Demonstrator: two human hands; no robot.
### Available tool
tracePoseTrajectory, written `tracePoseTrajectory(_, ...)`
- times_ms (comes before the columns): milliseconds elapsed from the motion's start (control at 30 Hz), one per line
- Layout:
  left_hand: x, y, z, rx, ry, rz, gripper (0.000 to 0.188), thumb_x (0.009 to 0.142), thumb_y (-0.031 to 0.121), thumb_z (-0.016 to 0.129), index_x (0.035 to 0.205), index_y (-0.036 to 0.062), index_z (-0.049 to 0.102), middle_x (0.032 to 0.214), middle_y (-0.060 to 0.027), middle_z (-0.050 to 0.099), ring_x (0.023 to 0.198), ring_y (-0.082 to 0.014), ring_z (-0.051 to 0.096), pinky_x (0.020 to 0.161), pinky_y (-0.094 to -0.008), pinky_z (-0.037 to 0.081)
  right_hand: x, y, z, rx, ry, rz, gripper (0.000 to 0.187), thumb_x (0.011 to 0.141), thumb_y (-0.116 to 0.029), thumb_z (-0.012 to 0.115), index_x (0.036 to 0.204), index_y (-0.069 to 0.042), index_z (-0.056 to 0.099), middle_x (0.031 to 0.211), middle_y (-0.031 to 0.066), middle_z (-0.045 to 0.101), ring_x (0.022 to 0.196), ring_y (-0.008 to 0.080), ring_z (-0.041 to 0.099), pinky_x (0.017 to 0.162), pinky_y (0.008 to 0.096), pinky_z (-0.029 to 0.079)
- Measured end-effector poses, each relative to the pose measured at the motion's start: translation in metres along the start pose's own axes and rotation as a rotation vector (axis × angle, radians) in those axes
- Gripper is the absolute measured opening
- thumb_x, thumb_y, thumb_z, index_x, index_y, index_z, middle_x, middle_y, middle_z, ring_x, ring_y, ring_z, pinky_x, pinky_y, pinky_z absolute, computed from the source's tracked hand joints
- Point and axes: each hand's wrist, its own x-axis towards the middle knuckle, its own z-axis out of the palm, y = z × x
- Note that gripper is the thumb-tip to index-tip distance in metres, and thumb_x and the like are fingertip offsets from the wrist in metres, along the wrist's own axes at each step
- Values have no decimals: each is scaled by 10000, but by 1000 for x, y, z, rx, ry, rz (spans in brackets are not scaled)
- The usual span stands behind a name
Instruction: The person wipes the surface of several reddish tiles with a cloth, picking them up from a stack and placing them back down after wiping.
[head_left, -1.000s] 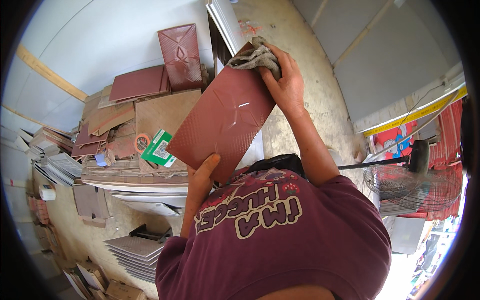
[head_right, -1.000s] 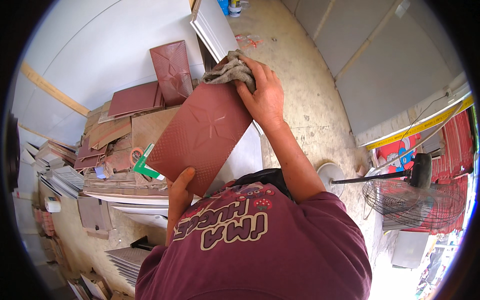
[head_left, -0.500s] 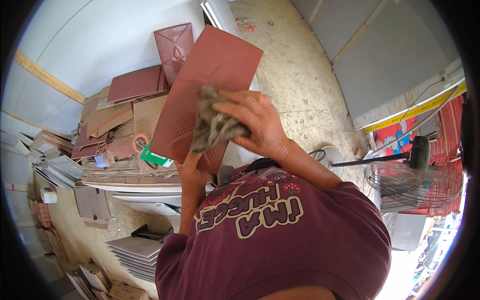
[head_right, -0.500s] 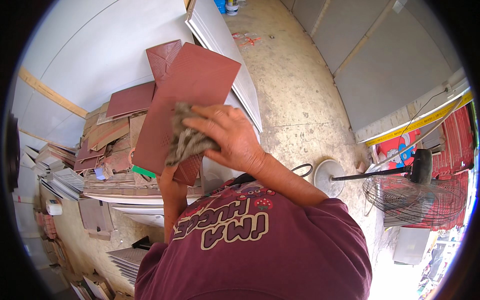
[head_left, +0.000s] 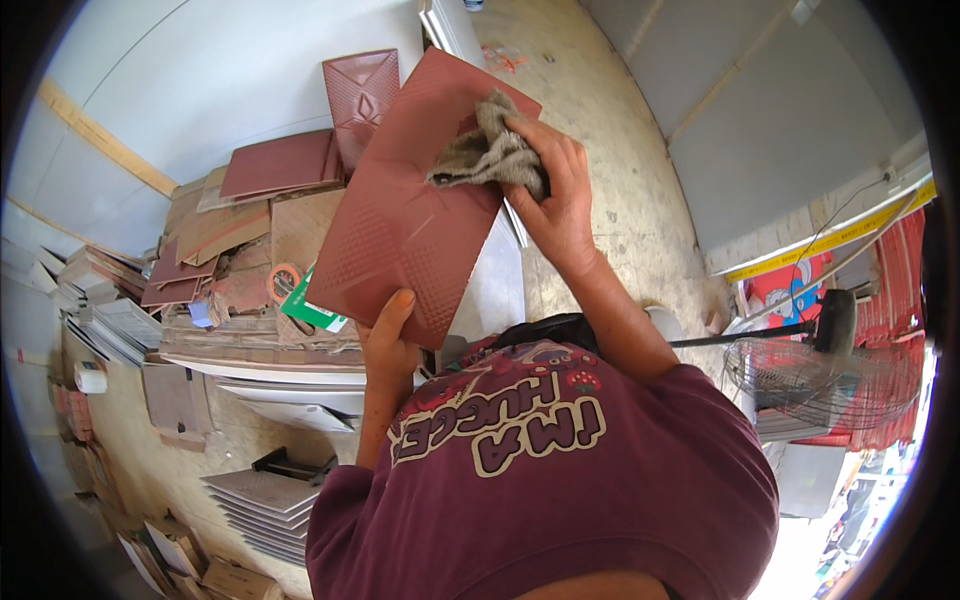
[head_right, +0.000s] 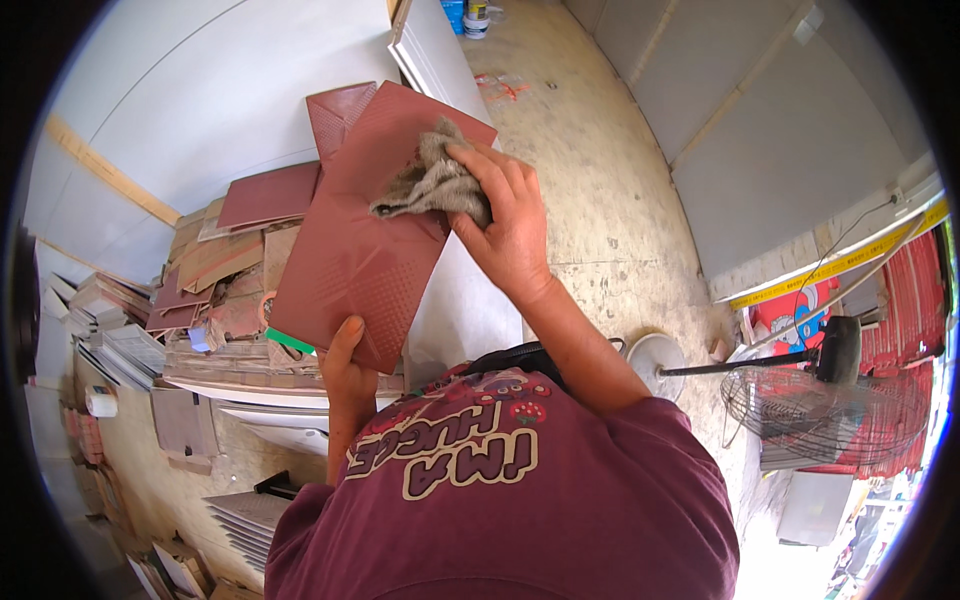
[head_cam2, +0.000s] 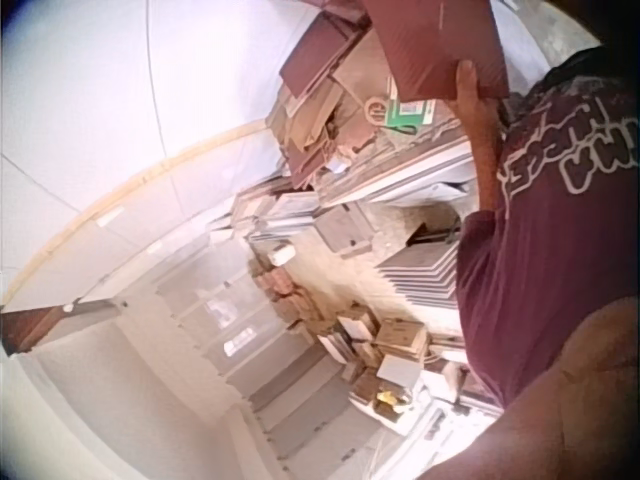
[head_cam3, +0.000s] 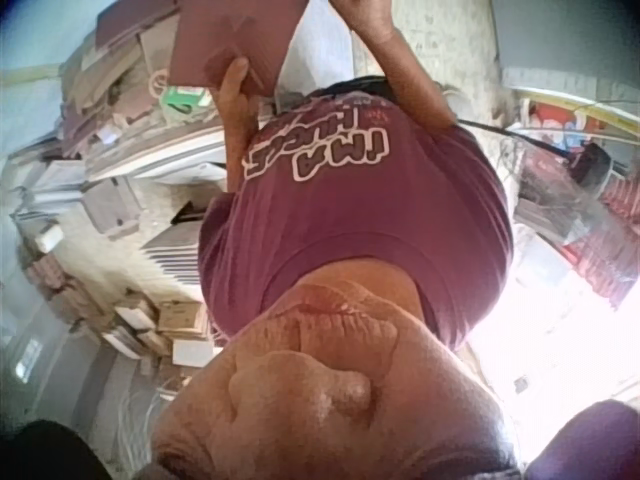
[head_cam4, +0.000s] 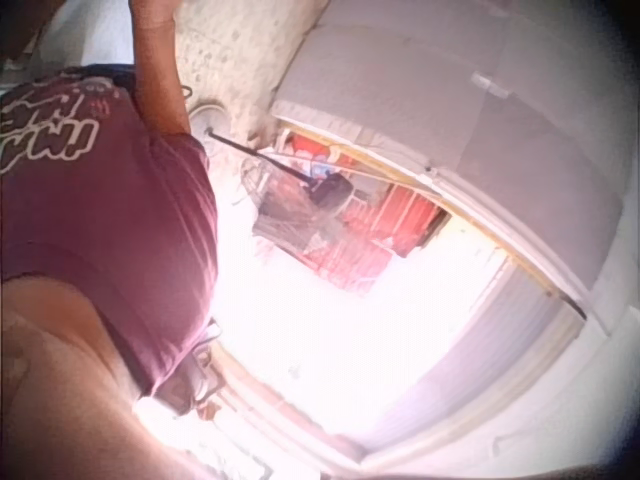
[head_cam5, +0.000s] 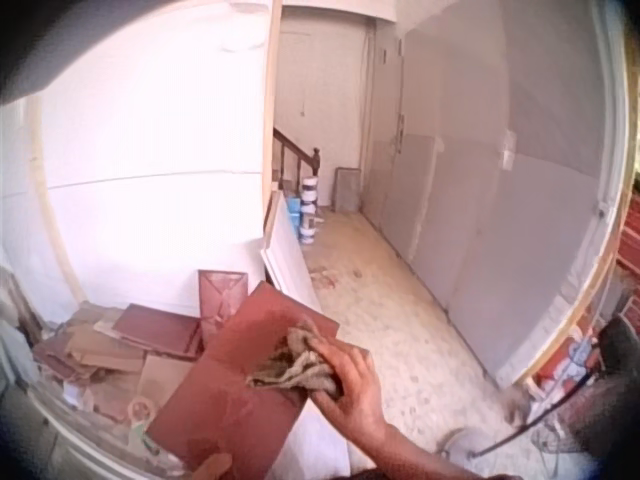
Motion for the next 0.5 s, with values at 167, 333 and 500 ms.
tracePoseTrajectory(167,7,-1,2,19,1,21,515,935,62,664,1416,26,484,1337,-103,588,1226,-226,587,1060,-385,471,-23,-23,7,127,-130,-53,747,637,-11,772,1358,-136,623,1379,146,611,1231,339,561,1069,430,409)
tracePoseTrajectory(333,9,-2,9,12,1,84,588,940,75,653,1479,24,424,1419,-131,545,1299,-270,556,1112,-418,444,-38,-31,18,541,-57,174,832,722,-30,782,1492,-77,470,1425,134,566,1291,270,533,1083,391,432)
tracePoseTrajectory(500,7,-6,12,42,-25,151,423,954,68,703,1346,25,551,1269,-59,621,1162,-170,594,1009,-344,474,-45,-33,24,1081,-106,672,717,937,-233,766,1521,-36,398,1411,72,560,1319,191,515,1106,361,418)
